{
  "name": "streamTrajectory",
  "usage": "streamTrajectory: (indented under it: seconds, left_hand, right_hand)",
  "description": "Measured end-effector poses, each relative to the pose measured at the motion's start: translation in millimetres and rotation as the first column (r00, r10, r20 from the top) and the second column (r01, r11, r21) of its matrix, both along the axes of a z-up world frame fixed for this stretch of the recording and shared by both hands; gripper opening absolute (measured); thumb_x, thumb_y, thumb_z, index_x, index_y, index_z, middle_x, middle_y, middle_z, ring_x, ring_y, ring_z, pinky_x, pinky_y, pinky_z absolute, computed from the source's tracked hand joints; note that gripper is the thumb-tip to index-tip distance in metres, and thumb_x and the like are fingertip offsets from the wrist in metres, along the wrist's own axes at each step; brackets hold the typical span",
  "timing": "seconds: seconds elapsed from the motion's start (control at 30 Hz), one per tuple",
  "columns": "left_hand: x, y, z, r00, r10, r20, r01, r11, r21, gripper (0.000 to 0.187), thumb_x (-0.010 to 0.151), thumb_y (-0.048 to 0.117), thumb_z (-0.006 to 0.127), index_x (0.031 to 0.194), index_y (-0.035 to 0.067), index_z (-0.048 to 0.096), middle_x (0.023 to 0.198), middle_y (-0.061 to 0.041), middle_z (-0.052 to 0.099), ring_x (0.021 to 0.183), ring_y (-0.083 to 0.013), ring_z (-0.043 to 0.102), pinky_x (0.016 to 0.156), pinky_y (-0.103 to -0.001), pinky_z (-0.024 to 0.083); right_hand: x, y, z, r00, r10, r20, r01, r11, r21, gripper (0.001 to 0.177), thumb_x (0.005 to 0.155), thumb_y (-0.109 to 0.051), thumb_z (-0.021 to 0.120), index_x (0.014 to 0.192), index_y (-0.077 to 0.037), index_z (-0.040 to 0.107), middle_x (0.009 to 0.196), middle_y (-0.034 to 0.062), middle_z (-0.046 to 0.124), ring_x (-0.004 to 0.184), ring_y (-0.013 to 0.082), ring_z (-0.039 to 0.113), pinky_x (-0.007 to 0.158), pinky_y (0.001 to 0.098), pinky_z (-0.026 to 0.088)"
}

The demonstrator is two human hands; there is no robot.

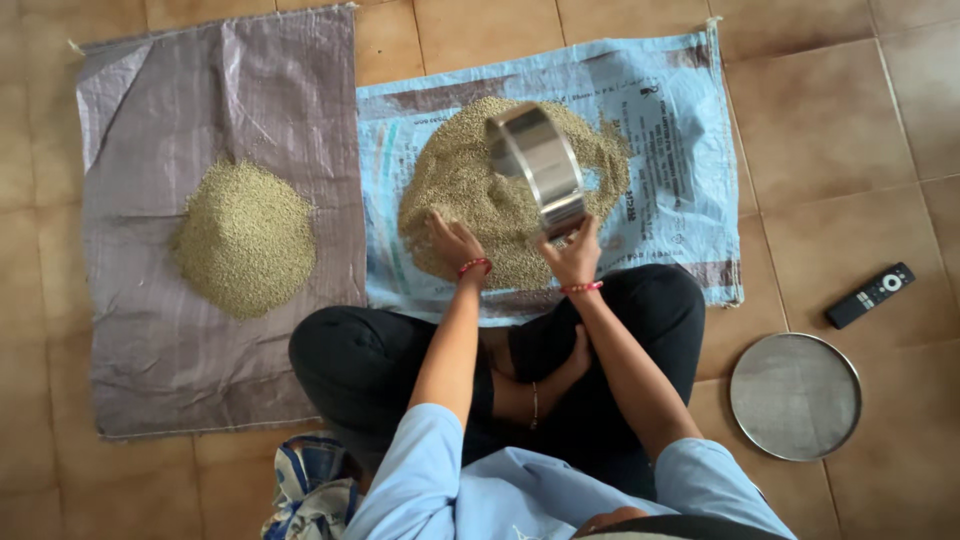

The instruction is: The person sits on the floor and uses a round metal sieve to sift grains from a large pile on a sack. They shake the sieve to separate finer particles, which fall onto a cloth, and periodically pour the remaining grains back onto the pile.

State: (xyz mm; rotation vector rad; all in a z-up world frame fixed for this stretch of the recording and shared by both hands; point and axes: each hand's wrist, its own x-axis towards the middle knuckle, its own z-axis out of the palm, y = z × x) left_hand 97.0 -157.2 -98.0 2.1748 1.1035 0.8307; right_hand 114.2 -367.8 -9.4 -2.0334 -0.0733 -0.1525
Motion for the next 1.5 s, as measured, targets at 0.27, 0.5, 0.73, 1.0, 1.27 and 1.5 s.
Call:
streamTrajectory:
  seconds: [0.27, 0.5, 0.73, 1.0, 1.27, 1.5]
  left_hand:
    - [65, -42, 10, 0.965, -0.2, 0.171, 0.248, 0.907, -0.341, 0.06, 0.117, 0.048, 0.025, 0.121, -0.004, 0.054, 0.112, -0.026, 0.054, 0.097, -0.0365, 0.058, 0.088, -0.044, 0.054]
    - [86, -58, 50, 0.8, -0.598, 0.036, 0.585, 0.765, -0.269, 0.066, 0.106, 0.055, 0.036, 0.147, 0.005, 0.052, 0.149, -0.019, 0.056, 0.118, -0.0405, 0.063, 0.102, -0.053, 0.049]
    - [12, 52, 91, 0.716, -0.686, 0.128, 0.687, 0.661, -0.303, 0.052, 0.101, 0.045, 0.063, 0.141, 0.012, 0.063, 0.148, -0.015, 0.06, 0.136, -0.0251, 0.058, 0.113, -0.036, 0.045]
    - [-57, 129, 69, 0.844, -0.403, 0.355, 0.511, 0.399, -0.761, 0.061, 0.096, 0.052, 0.058, 0.144, 0.015, 0.06, 0.149, -0.008, 0.057, 0.127, -0.0217, 0.059, 0.094, -0.032, 0.044]
    - [-20, 118, 59, 0.794, -0.173, 0.583, 0.599, 0.392, -0.698, 0.083, 0.098, 0.065, 0.056, 0.149, 0.0, 0.052, 0.153, -0.013, 0.052, 0.136, -0.023, 0.051, 0.112, -0.036, 0.04]
    - [-29, 109, 56, 0.861, -0.122, 0.494, 0.508, 0.161, -0.846, 0.085, 0.09, 0.069, 0.056, 0.146, 0.005, 0.055, 0.147, -0.016, 0.057, 0.132, -0.0275, 0.054, 0.11, -0.039, 0.041]
  right_hand:
    - [-8, 16, 18, 0.994, 0.105, 0.034, -0.106, 0.993, 0.043, 0.084, 0.073, -0.039, 0.09, 0.127, 0.002, 0.041, 0.113, 0.0204, 0.069, 0.1, 0.0302, 0.074, 0.087, 0.0384, 0.063]
    - [20, 1, -27, 0.99, 0.096, 0.102, -0.127, 0.92, 0.372, 0.053, 0.081, -0.013, 0.08, 0.116, -0.003, 0.041, 0.104, 0.0187, 0.064, 0.091, 0.0307, 0.069, 0.081, 0.0401, 0.066]
    - [37, -15, -44, 0.868, 0.222, -0.445, 0.291, 0.5, 0.816, 0.039, 0.085, -0.012, 0.068, 0.109, -0.001, 0.041, 0.1, 0.0179, 0.062, 0.087, 0.0322, 0.069, 0.071, 0.0496, 0.067]
    - [17, -17, -40, 0.67, 0.623, -0.404, 0.228, 0.346, 0.91, 0.041, 0.094, -0.022, 0.064, 0.12, 0.002, 0.042, 0.112, 0.0218, 0.059, 0.102, 0.0389, 0.069, 0.092, 0.0512, 0.064]
    - [6, -3, -39, 0.485, 0.764, -0.425, -0.011, 0.491, 0.871, 0.044, 0.096, -0.03, 0.056, 0.128, -0.003, 0.044, 0.124, 0.0228, 0.056, 0.109, 0.0387, 0.064, 0.089, 0.0579, 0.06]
    - [34, 5, -62, 0.696, 0.405, -0.593, 0.059, 0.791, 0.609, 0.096, 0.092, -0.071, 0.052, 0.159, -0.006, 0.032, 0.148, 0.0293, 0.04, 0.13, 0.0426, 0.049, 0.104, 0.06, 0.047]
